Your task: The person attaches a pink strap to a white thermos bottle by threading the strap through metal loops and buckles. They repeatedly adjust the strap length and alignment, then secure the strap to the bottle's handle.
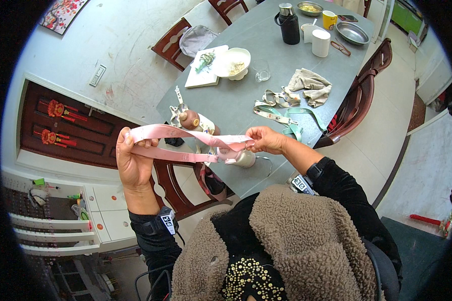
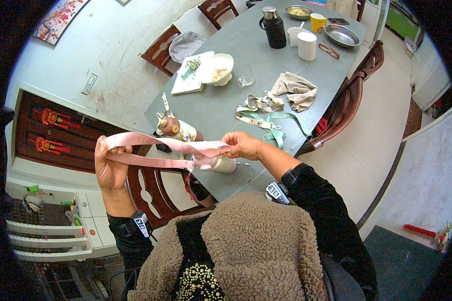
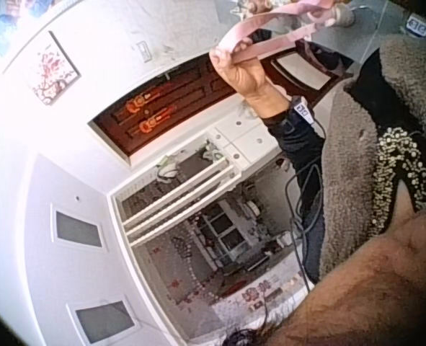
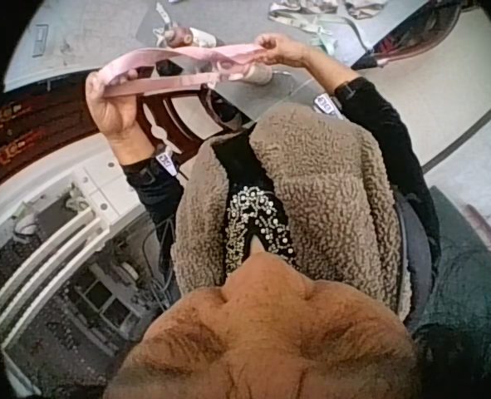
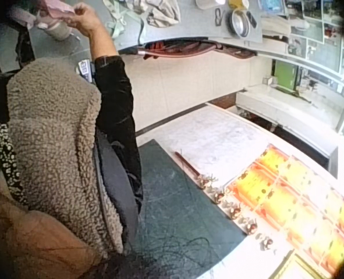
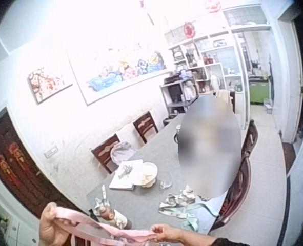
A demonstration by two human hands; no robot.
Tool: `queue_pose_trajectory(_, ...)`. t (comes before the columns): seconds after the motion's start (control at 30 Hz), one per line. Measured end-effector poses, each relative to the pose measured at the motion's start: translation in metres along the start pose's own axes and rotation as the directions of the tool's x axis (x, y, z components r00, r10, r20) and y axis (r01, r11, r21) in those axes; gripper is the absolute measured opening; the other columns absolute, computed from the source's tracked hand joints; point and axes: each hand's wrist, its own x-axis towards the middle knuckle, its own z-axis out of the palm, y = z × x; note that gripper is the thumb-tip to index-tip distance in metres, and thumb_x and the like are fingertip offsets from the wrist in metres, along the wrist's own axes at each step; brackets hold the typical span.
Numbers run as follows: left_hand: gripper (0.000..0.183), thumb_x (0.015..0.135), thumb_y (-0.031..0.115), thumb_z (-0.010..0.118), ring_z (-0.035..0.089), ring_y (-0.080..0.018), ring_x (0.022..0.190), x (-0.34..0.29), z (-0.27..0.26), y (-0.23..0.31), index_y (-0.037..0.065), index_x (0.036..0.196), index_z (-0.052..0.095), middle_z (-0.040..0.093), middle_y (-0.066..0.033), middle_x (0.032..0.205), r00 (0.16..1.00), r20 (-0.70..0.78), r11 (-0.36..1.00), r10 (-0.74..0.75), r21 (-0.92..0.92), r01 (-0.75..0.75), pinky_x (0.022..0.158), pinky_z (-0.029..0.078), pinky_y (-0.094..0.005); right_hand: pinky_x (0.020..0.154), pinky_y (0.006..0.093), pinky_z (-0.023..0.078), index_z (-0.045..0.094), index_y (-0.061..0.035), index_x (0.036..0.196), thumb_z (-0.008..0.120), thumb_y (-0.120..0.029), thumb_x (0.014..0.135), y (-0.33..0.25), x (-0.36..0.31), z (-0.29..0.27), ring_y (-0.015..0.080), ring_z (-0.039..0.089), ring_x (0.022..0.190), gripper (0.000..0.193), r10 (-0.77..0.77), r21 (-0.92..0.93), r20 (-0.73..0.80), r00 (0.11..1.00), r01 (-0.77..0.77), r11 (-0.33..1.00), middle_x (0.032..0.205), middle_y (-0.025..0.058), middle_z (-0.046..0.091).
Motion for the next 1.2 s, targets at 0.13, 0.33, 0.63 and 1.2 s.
queue_pose_trajectory(0.13, 0.005, 0.095, 0.013, 0.056, 0.057, -0.0169, 0.078, 0.001, 0.000, 0.000, 0.010, 0.096, 0.052, 0.057, -0.0030, 0.078, 1.000, -0.007, 1.000, 0.002, -0.023, -0.002, 0.082, 0.051, -0.0399, 0.066, 0.0228, 0.050, 0.059, -0.0110, 0.094, 0.076, -0.007, 0.080, 0.003, 0.001, 0.000, 0.0108, 0.064, 0.081, 0.023, 0.023, -0.040, -0.079, 0.997, -0.026, 0.999, 0.091, 0.0002, 0.067)
queue_pose_trajectory(0.33, 0.009, 0.094, 0.013, 0.057, 0.058, -0.0165, 0.075, -0.001, 0.006, 0.000, 0.010, 0.091, 0.049, 0.059, -0.0047, 0.078, 0.997, -0.071, 1.000, -0.001, -0.003, 0.001, 0.079, 0.049, -0.0376, 0.058, 0.0232, 0.046, 0.059, -0.0113, 0.084, 0.075, -0.012, 0.081, -0.003, 0.004, 0.009, 0.0097, 0.062, 0.074, 0.016, -0.033, -0.128, -0.286, 0.958, -0.003, 0.992, 0.082, 0.0007, 0.067)
queue_pose_trajectory(0.63, 0.010, 0.093, 0.011, 0.058, 0.058, -0.0175, 0.076, 0.000, 0.010, 0.001, 0.010, 0.090, 0.049, 0.059, -0.0063, 0.077, 0.999, -0.028, 0.998, 0.022, 0.055, -0.021, 0.079, 0.050, -0.0375, 0.046, 0.0239, 0.041, 0.054, -0.0105, 0.079, 0.071, -0.004, 0.077, -0.009, 0.008, 0.024, 0.0099, 0.055, 0.055, 0.018, -0.007, -0.108, -0.488, 0.873, -0.053, 0.993, 0.066, 0.0023, 0.059)
queue_pose_trajectory(1.2, 0.017, 0.086, 0.008, 0.063, 0.052, -0.0146, 0.076, 0.003, 0.012, 0.015, 0.011, 0.082, 0.047, 0.053, -0.0030, 0.079, 0.995, 0.037, 0.995, 0.092, 0.023, -0.093, 0.075, 0.044, -0.0302, 0.054, 0.0244, 0.044, 0.060, -0.0064, 0.080, 0.065, -0.005, 0.076, -0.012, 0.014, 0.028, 0.0080, 0.055, 0.064, 0.007, -0.303, -0.574, -0.335, 0.892, 0.062, 0.816, 0.073, 0.0006, 0.062)
